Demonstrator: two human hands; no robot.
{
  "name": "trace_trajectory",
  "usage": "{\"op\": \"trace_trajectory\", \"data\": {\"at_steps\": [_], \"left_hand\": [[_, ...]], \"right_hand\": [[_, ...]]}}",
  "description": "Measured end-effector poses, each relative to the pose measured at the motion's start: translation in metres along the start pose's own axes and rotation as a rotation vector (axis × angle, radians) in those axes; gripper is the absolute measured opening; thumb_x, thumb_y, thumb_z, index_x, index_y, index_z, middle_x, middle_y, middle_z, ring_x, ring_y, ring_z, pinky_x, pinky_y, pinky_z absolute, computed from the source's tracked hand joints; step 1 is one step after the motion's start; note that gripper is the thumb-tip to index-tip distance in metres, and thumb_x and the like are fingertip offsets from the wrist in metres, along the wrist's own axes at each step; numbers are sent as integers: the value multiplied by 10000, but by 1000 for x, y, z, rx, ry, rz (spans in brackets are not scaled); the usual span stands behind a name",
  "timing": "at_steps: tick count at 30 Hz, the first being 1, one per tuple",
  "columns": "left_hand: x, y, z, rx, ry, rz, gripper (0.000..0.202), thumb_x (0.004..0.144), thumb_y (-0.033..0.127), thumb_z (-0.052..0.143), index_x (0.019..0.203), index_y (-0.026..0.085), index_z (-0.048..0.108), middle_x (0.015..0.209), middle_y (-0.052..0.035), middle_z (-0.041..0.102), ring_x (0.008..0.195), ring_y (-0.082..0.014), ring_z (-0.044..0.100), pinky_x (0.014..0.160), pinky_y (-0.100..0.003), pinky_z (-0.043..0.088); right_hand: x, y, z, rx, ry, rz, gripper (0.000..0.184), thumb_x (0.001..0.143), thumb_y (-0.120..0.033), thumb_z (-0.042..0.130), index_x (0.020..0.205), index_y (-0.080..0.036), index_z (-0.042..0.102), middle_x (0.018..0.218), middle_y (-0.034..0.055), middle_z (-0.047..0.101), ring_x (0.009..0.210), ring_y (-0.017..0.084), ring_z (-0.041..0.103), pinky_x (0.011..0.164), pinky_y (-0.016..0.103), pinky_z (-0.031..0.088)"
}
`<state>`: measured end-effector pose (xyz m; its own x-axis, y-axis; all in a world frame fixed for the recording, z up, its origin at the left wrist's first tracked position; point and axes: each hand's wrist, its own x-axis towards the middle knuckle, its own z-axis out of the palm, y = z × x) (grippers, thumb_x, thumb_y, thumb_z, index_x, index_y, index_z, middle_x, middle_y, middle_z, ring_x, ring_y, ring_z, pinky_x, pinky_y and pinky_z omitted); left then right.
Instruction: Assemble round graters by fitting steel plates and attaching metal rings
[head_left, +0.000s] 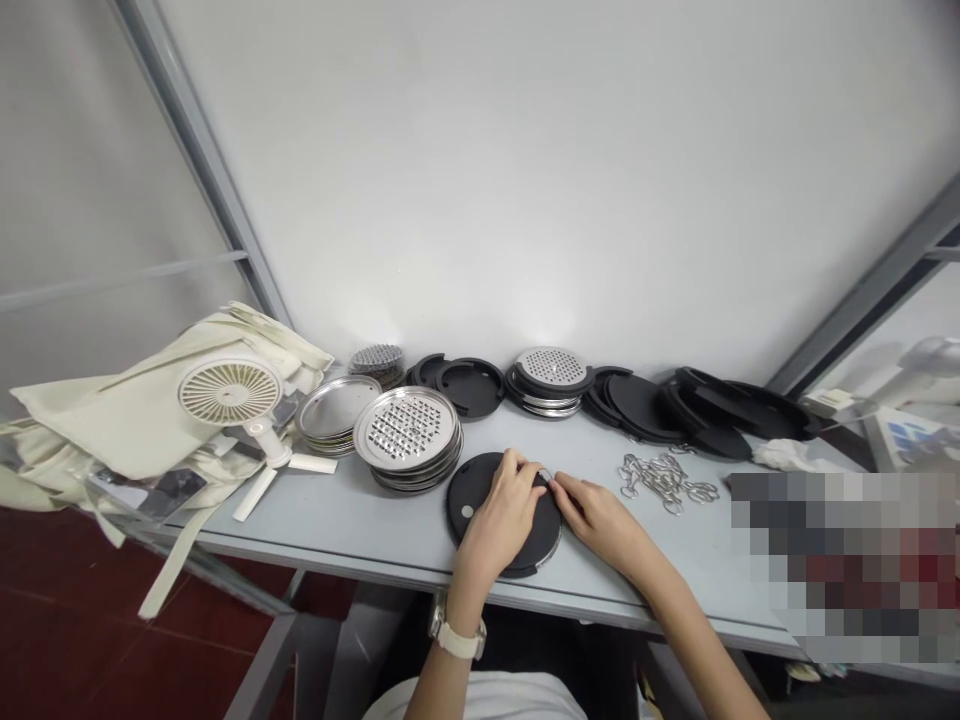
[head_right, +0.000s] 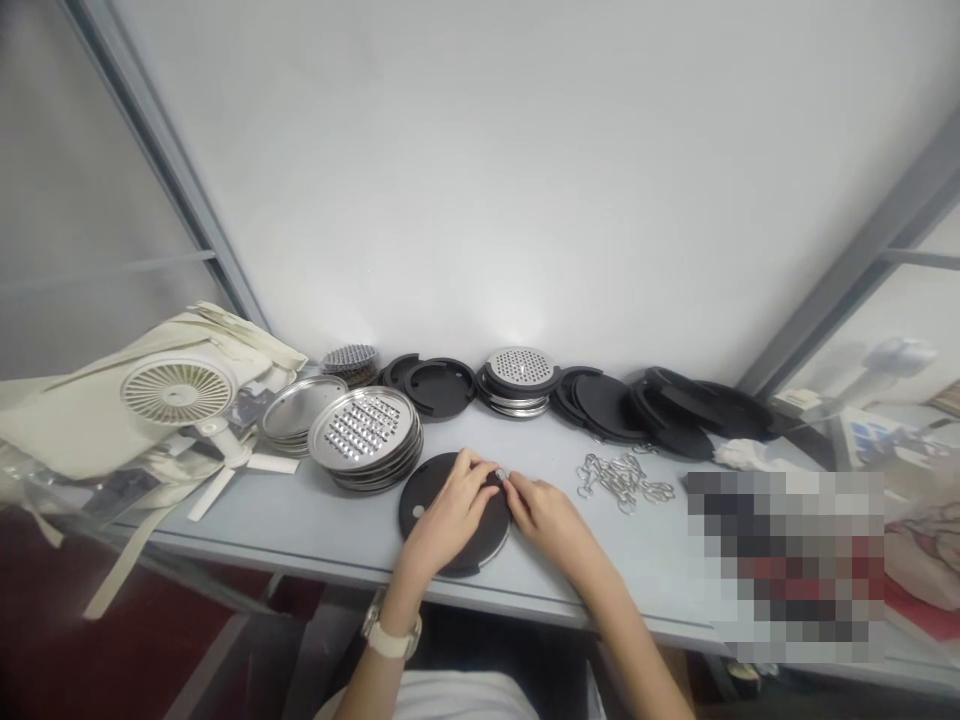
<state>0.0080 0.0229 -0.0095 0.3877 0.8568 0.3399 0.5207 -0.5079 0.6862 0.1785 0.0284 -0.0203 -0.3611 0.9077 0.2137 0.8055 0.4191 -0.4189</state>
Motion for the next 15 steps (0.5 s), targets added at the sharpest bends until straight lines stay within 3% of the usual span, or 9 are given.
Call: {"op": "trace_trajectory", "data": {"at_steps": [15], "left_hand": [[1, 2, -1, 23, -6, 7, 273, 938, 161, 398, 1185, 218, 501, 1078, -62, 441, 1061, -190, 497, 971, -355, 431]], "right_hand": [[-1, -2, -1, -21, -8, 19, 288, 960, -308, 274, 783, -214, 480, 631, 21, 587, 557, 172, 568, 549, 253, 342]]}}
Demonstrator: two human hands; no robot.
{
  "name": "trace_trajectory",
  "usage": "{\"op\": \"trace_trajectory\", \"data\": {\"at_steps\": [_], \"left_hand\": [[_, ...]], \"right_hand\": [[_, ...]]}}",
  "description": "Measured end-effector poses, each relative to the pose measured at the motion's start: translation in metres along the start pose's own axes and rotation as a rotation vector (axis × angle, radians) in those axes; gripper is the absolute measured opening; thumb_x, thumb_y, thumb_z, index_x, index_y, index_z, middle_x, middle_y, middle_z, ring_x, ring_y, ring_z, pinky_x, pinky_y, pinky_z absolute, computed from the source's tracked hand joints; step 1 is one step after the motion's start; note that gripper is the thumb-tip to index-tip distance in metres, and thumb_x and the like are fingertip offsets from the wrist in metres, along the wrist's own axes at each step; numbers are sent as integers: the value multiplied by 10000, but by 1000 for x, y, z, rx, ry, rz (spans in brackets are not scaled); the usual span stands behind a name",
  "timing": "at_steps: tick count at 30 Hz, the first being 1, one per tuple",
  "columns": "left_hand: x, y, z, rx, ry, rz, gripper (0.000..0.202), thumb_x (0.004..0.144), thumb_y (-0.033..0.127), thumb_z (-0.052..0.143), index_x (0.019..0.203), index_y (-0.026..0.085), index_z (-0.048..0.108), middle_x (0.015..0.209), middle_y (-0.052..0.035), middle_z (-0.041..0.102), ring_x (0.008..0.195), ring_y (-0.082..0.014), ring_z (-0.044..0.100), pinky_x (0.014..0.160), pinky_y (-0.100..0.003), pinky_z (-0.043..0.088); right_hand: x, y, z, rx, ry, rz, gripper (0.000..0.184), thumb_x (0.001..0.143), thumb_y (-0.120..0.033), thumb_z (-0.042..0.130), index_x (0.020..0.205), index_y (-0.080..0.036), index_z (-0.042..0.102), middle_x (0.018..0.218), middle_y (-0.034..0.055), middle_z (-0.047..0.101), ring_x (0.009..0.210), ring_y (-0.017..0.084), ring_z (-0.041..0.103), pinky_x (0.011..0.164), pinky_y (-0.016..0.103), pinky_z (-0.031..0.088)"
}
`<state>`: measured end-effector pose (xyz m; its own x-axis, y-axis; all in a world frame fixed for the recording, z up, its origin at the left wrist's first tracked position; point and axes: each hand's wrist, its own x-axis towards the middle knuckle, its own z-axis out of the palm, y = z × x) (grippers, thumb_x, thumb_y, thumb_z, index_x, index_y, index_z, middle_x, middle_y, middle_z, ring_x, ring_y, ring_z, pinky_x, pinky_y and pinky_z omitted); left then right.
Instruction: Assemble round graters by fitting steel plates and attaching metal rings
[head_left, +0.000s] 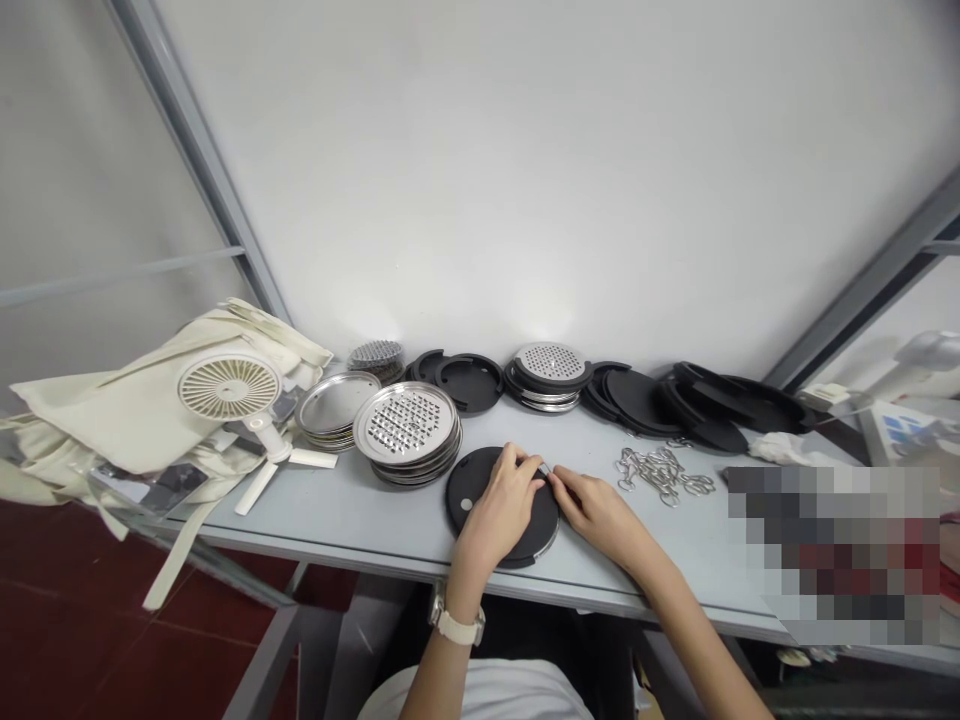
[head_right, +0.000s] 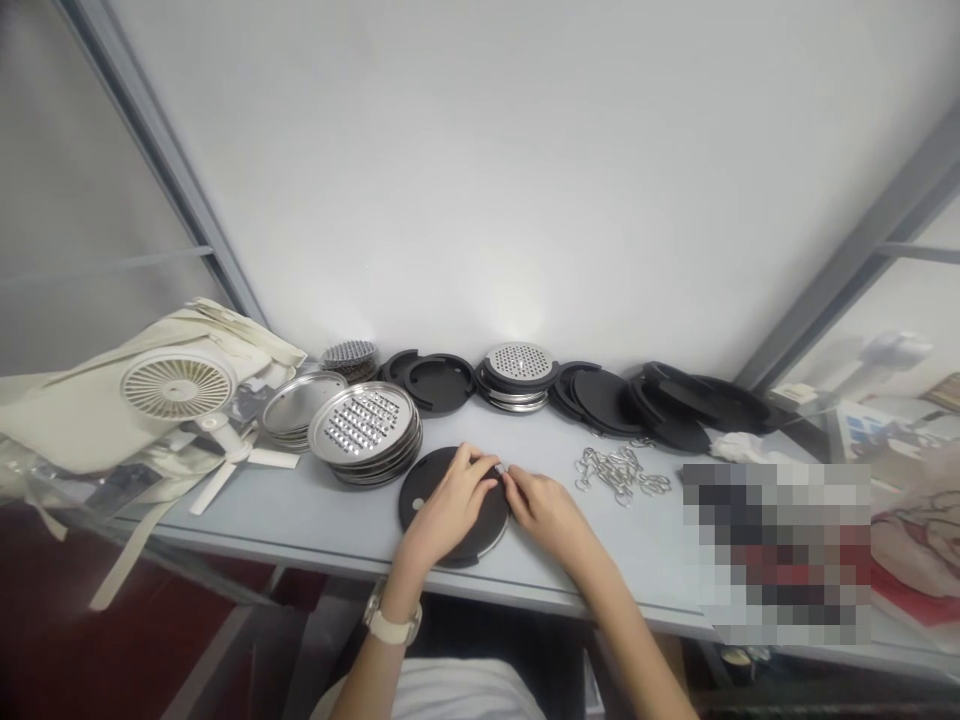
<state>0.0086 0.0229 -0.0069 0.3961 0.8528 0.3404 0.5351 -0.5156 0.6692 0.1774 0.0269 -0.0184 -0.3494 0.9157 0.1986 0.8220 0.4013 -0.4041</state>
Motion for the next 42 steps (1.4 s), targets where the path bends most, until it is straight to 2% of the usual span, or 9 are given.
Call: {"op": "trace_trajectory", "data": {"at_steps": [22, 28, 42], "left_hand": [[0, -1, -5, -37, -16, 35, 237, 939, 162, 407, 1121, 207, 553, 1027, -52, 471, 1028, -180, 498, 966, -347, 419], [0, -7, -2, -89, -10, 3, 275, 934, 181, 428, 1201, 215, 488, 1083, -65, 469, 1072, -192, 503, 966, -371, 434], [-1, -2, -4, 33, -18, 30, 279, 949, 183, 387, 1205, 195, 497, 1059, -70, 453, 1070, -189, 487, 992, -366, 416]], "right_hand": [[-3, 3, -3, -28, 33, 24, 302, 958, -287, 267, 807, -212, 517, 644, 27, 624, 549, 169, 583, 553, 250, 344], [1, 1, 4, -119, 33, 28, 313, 962, -295, 271, 861, -198, 551, 655, 54, 651, 577, 193, 618, 545, 255, 345], [0, -2, -1, -57, 24, -22, 287, 957, -284, 295, 793, -212, 519, 597, 15, 586, 524, 162, 552, 527, 243, 338]]}}
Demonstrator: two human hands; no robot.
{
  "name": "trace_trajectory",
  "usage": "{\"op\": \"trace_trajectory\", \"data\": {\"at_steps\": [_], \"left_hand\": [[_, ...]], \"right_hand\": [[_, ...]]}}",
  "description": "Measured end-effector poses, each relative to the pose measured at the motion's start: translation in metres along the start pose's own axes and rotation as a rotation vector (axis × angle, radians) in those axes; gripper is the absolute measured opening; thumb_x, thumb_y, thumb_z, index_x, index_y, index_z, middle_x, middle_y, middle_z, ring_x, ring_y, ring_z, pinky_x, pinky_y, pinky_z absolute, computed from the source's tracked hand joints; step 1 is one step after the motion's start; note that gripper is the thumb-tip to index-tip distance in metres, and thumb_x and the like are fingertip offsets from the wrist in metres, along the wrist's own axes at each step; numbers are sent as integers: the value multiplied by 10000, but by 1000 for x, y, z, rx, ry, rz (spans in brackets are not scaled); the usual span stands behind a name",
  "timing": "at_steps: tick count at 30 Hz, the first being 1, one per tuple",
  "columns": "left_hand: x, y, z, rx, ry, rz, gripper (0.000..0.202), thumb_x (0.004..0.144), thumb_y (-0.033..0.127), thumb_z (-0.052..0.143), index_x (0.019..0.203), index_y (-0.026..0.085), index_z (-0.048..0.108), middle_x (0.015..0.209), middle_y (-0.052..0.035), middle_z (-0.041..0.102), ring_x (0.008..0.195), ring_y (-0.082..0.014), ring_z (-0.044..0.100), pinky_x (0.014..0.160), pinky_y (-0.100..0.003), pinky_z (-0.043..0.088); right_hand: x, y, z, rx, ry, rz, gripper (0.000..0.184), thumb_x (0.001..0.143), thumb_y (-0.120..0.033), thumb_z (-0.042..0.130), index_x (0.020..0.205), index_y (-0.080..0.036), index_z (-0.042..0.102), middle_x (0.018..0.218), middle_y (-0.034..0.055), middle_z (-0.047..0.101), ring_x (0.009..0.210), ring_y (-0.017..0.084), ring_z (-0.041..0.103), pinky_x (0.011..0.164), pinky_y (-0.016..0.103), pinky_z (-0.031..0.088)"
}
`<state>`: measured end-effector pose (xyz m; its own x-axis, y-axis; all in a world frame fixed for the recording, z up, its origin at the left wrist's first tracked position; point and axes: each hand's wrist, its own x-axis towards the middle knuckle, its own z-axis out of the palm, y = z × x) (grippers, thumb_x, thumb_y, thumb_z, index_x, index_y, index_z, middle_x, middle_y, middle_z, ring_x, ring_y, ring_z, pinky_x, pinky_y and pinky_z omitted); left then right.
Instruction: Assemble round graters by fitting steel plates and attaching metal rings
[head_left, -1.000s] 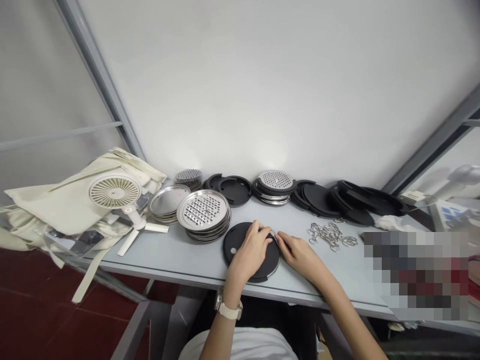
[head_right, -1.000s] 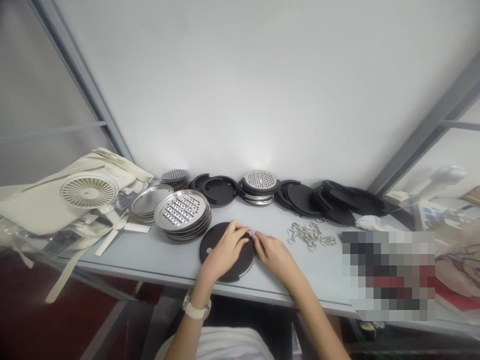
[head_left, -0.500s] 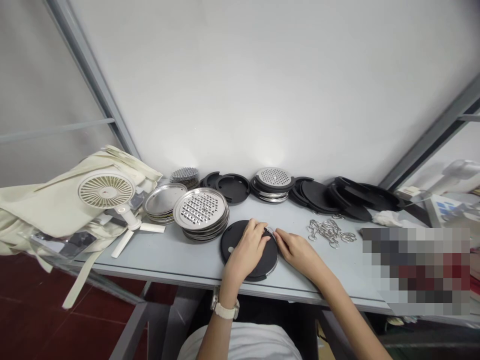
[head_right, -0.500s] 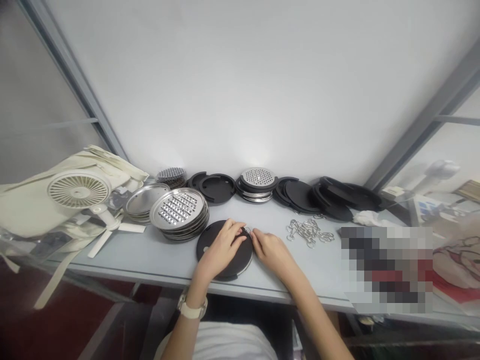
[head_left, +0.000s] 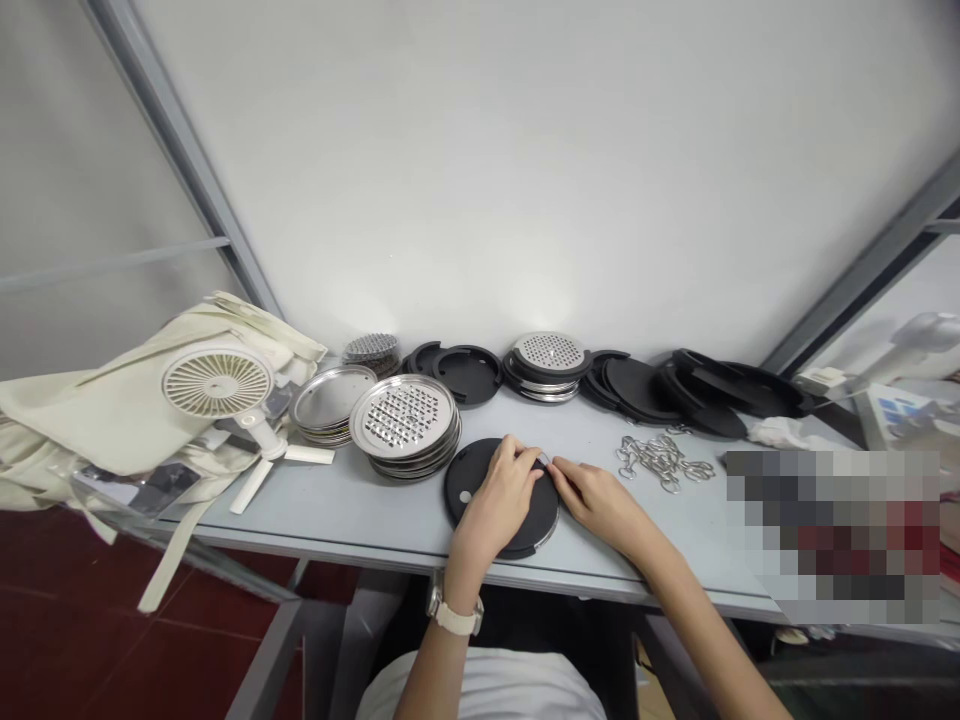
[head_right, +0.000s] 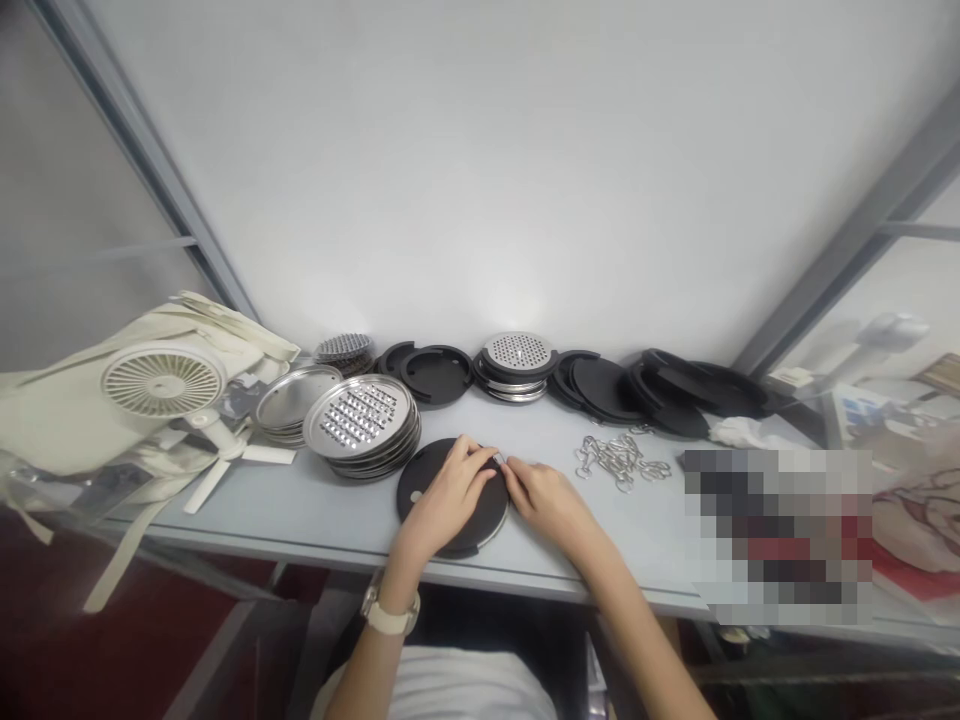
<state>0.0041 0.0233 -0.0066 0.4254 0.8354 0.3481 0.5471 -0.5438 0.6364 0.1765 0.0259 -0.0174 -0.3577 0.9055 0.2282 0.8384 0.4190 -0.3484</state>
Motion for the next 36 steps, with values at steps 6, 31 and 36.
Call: {"op": "trace_trajectory", "data": {"at_steps": [6, 31, 36], "left_hand": [[1, 1, -1, 7, -15, 2, 278, 948, 178, 379, 1193, 218, 506, 1057, -66, 456, 1055, -195, 488, 980, -372, 419], [-3, 2, -3, -6, 16, 5, 256, 933, 195, 431, 1171, 222, 523, 1052, -57, 484, 1039, -191, 507, 935, -365, 438], [-4, 2, -4, 44, 54, -8, 189, 909, 205, 482, 1082, 218, 558, 1029, -48, 512, 1007, -196, 525, 889, -346, 451]], "right_hand": [[-1, 1, -1, 20, -4, 5, 272, 943, -274, 319, 770, -209, 518, 595, 14, 577, 519, 153, 535, 528, 244, 337], [-4, -3, -4, 112, 0, 29, 226, 937, -266, 309, 767, -226, 453, 581, -24, 511, 503, 139, 480, 523, 233, 330], [-4, -1, -3, 97, -8, 9, 241, 950, -271, 291, 780, -223, 455, 593, -15, 517, 524, 146, 501, 539, 237, 337]]}}
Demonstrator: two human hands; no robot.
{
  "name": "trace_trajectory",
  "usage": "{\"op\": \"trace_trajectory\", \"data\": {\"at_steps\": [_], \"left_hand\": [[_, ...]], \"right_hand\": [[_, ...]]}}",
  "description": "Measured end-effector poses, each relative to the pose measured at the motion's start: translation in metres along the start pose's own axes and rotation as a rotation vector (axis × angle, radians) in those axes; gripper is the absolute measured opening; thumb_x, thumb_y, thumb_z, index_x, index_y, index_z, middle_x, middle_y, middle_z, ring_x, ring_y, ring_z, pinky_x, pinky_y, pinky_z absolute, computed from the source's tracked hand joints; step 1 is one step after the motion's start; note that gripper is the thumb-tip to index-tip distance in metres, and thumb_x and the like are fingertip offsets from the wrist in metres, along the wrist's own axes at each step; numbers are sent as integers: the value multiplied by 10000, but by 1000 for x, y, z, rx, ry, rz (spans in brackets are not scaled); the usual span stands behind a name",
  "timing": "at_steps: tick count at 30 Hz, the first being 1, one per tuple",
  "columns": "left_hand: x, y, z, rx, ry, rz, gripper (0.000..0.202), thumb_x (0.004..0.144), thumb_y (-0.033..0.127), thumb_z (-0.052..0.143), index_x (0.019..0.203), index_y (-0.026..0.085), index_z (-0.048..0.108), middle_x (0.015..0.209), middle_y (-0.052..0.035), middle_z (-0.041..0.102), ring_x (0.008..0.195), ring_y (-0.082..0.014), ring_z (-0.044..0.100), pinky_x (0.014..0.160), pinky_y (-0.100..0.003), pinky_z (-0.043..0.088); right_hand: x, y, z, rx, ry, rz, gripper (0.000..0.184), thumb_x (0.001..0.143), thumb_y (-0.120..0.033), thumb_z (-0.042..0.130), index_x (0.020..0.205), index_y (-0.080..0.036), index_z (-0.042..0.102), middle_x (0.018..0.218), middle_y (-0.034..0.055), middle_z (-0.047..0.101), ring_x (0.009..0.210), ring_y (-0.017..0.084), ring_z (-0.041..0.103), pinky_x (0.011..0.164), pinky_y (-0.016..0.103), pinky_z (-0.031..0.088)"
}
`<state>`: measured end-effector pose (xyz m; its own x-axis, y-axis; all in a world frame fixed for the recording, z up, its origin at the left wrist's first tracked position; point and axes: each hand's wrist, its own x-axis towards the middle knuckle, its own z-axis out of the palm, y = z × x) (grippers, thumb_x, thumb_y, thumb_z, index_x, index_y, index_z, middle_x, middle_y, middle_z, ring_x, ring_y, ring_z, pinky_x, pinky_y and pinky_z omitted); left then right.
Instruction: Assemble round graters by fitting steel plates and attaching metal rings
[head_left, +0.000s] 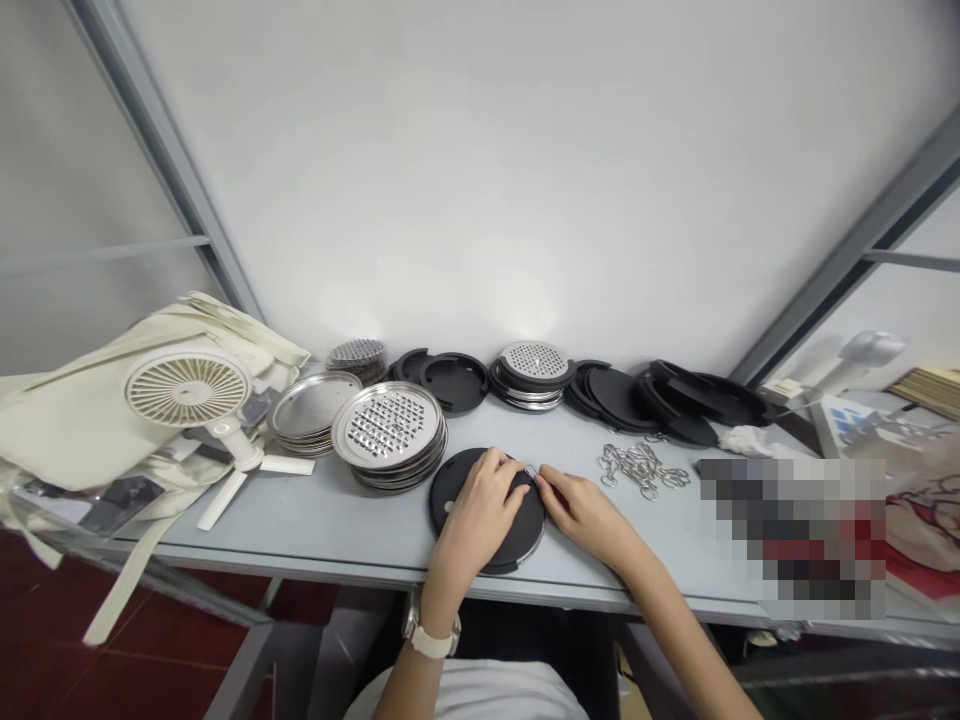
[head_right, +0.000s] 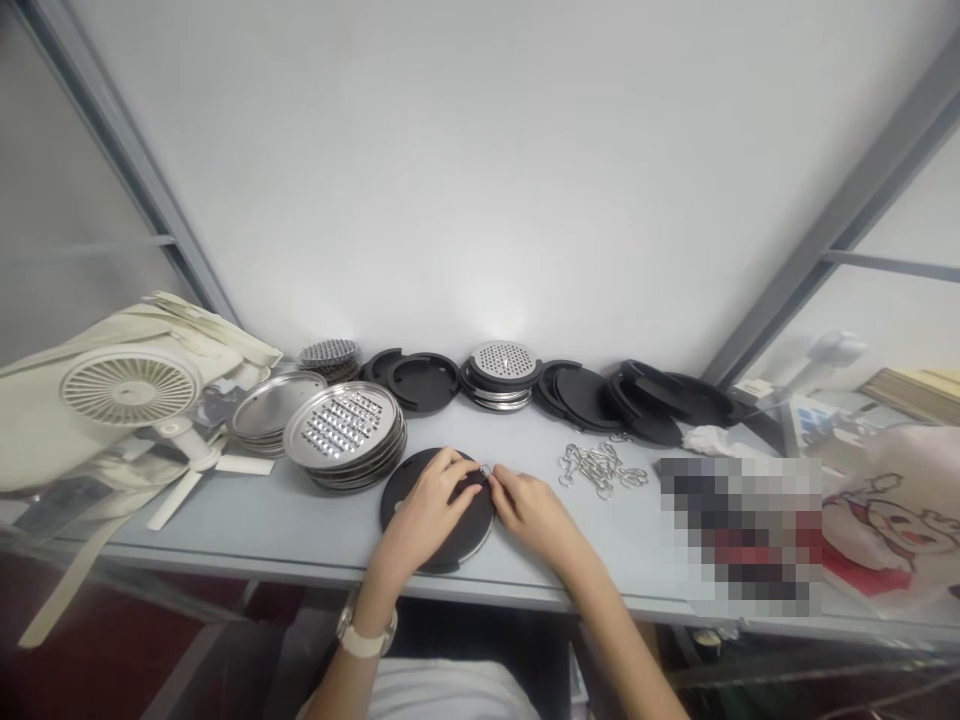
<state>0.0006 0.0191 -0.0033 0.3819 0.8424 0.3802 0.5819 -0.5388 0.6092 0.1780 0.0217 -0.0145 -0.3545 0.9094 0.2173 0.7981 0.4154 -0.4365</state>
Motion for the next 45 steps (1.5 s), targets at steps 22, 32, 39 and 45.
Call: {"op": "trace_trajectory", "data": {"at_steps": [22, 32, 39, 45], "left_hand": [[-11, 3, -6, 117, -136, 63, 371, 974, 239, 293, 1327, 206, 405, 1392, -62, 438, 1305, -178, 355, 1075, -391, 309], [-8, -1, -1, 71, -54, 54, 360, 942, 146, 333, 1273, 202, 462, 1311, -51, 510, 1238, -171, 419, 1058, -382, 344], [-8, -1, 0, 60, -38, 45, 352, 941, 136, 336, 1257, 196, 480, 1294, -47, 523, 1225, -169, 431, 1048, -370, 359], [-6, -1, 0, 71, -33, 51, 348, 943, 150, 340, 1254, 201, 487, 1286, -53, 529, 1224, -174, 436, 1044, -378, 363]], "right_hand": [[-1, 1, 1, 37, -9, 25, 235, 935, -276, 313, 724, -228, 405, 593, -23, 495, 535, 142, 471, 552, 239, 321], [0, -2, -1, 45, -10, 53, 235, 918, -284, 330, 700, -229, 396, 580, -25, 475, 529, 140, 458, 546, 231, 329], [0, 1, 0, 34, -4, 42, 253, 926, -287, 331, 687, -230, 387, 568, -30, 479, 516, 136, 464, 534, 233, 317], [0, 1, 1, 25, -9, 24, 260, 960, -318, 290, 769, -229, 442, 634, 2, 559, 562, 161, 540, 572, 248, 358]]}}
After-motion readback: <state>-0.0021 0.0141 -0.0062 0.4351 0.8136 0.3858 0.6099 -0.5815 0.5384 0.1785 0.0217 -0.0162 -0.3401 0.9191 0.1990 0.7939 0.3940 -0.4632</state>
